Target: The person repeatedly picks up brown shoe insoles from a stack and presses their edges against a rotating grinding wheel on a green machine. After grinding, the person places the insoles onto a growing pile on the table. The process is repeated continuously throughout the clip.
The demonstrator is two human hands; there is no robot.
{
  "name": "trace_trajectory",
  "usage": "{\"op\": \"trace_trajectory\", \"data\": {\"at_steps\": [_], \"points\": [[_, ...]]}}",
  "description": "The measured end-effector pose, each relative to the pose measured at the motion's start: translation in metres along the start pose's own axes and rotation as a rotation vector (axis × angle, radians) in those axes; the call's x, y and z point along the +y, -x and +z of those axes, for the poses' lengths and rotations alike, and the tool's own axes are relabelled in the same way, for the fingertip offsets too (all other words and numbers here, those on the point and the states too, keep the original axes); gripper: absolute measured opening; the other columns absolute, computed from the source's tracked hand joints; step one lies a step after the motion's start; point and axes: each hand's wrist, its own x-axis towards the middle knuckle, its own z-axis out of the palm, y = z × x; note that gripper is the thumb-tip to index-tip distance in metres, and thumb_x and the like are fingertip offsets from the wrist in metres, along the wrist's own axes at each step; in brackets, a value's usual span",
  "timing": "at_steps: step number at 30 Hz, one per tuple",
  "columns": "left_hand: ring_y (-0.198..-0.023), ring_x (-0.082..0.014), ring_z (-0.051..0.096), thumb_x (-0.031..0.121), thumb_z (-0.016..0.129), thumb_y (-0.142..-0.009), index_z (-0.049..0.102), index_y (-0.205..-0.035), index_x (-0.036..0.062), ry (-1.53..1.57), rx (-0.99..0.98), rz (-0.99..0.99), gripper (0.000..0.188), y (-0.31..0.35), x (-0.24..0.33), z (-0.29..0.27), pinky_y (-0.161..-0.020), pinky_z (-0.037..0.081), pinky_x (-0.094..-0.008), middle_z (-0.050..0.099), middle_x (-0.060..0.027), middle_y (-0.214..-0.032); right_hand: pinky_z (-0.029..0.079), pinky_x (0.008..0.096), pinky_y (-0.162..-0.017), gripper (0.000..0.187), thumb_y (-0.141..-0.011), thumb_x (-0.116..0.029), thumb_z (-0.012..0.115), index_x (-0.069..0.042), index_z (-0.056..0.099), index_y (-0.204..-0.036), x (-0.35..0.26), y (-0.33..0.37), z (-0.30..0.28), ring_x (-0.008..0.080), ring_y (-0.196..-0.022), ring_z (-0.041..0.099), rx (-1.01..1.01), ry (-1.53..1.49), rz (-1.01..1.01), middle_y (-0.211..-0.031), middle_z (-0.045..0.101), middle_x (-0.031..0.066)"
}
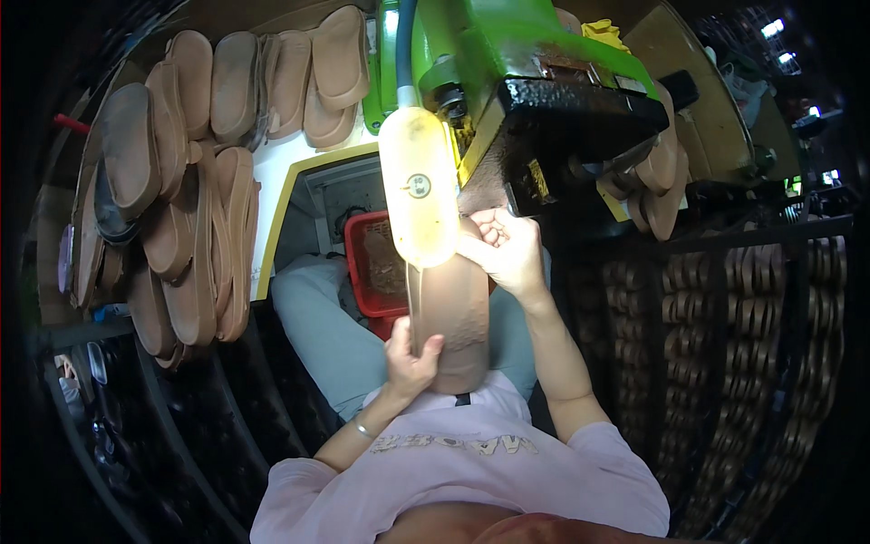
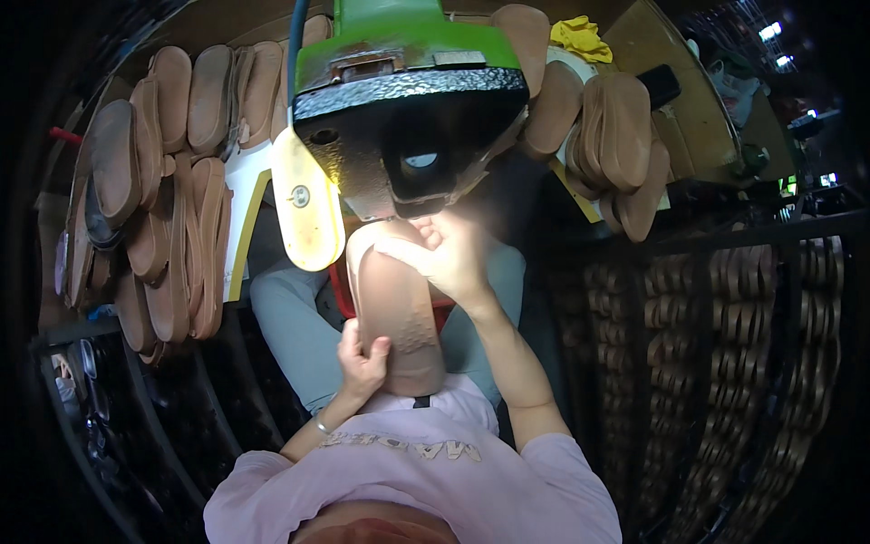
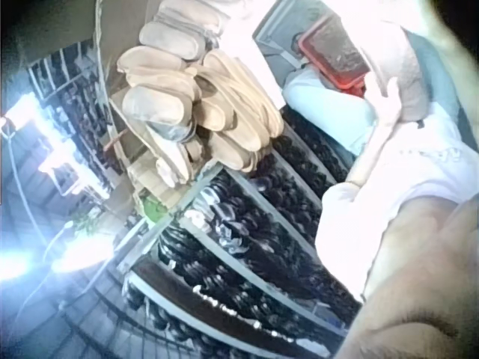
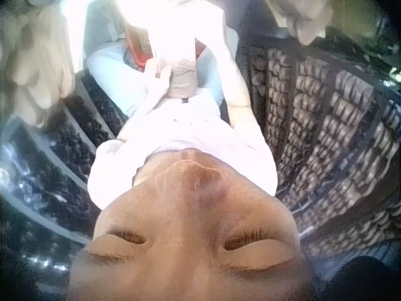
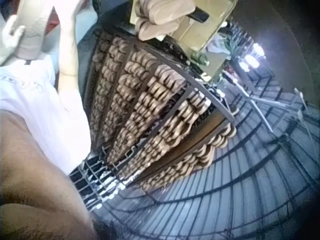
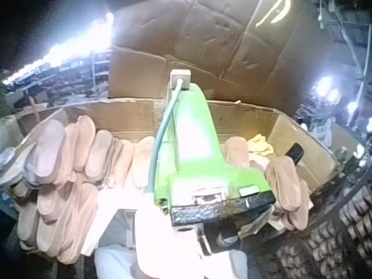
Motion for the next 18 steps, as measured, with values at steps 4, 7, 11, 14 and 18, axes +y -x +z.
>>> {"op": "trace_trajectory", "data": {"at_steps": [4, 7, 11, 14, 18], "points": [[-0.088, -0.0191, 0.063, 0.012, 0.067, -0.086, 0.044, -0.117, -0.0046, 0.102, 0.078, 0.140, 0.042, -0.027, 0.003, 0.017, -0.079, 0.051, -0.0321, 0.063, -0.0161, -0.100, 0.042, 0.0206, -0.050, 0.034, -0.066, -0.017, 0.086, -0.001, 0.067, -0.089, -0.003, 0.007, 0.003, 0.0048, -0.058, 0.053, -0.041, 0.118, -0.109, -0.072, 0.065, 0.0016], [-0.093, -0.0225, 0.063, 0.010, 0.069, -0.084, 0.041, -0.121, -0.0068, 0.059, 0.095, 0.285, 0.049, -0.054, 0.001, 0.027, -0.082, 0.051, -0.0333, 0.061, -0.0200, -0.105, 0.042, 0.0222, -0.052, 0.035, -0.065, -0.018, 0.086, -0.003, 0.066, -0.089, 0.003, 0.017, -0.014, 0.0069, -0.059, 0.053, -0.065, 0.153, -0.243, -0.074, 0.065, 0.0019], [-0.093, -0.0279, 0.064, 0.002, 0.069, -0.078, 0.050, -0.123, -0.0076, -0.164, -0.019, 0.518, 0.050, -0.076, 0.029, 0.049, -0.084, 0.050, -0.0347, 0.062, -0.0186, -0.108, 0.050, 0.0343, -0.069, 0.033, -0.072, -0.019, 0.078, -0.006, 0.065, -0.099, 0.012, 0.032, -0.053, 0.0240, -0.078, 0.064, -0.110, 0.235, -0.362, -0.091, 0.067, 0.0086], [-0.095, -0.0260, 0.063, -0.004, 0.065, -0.079, 0.055, -0.122, -0.0042, -0.054, -0.260, 0.457, 0.045, -0.081, 0.023, 0.050, -0.078, 0.053, -0.0317, 0.059, -0.0196, -0.112, 0.051, 0.0377, -0.076, 0.031, -0.080, -0.016, 0.071, -0.005, 0.064, -0.108, -0.002, 0.042, -0.090, 0.0194, -0.090, 0.065, -0.292, 0.520, -0.239, -0.104, 0.066, 0.0095], [-0.093, -0.0219, 0.063, -0.002, 0.065, -0.081, 0.059, -0.118, 0.0008, -0.051, -0.376, 0.357, 0.038, -0.068, 0.021, 0.063, -0.075, 0.055, -0.0297, 0.054, -0.0179, -0.118, 0.050, 0.0398, -0.086, 0.042, -0.083, -0.020, 0.069, -0.005, 0.058, -0.121, 0.011, 0.083, -0.192, 0.0211, -0.101, 0.064, 0.325, 0.496, -0.125, -0.118, 0.062, 0.0126]]}}
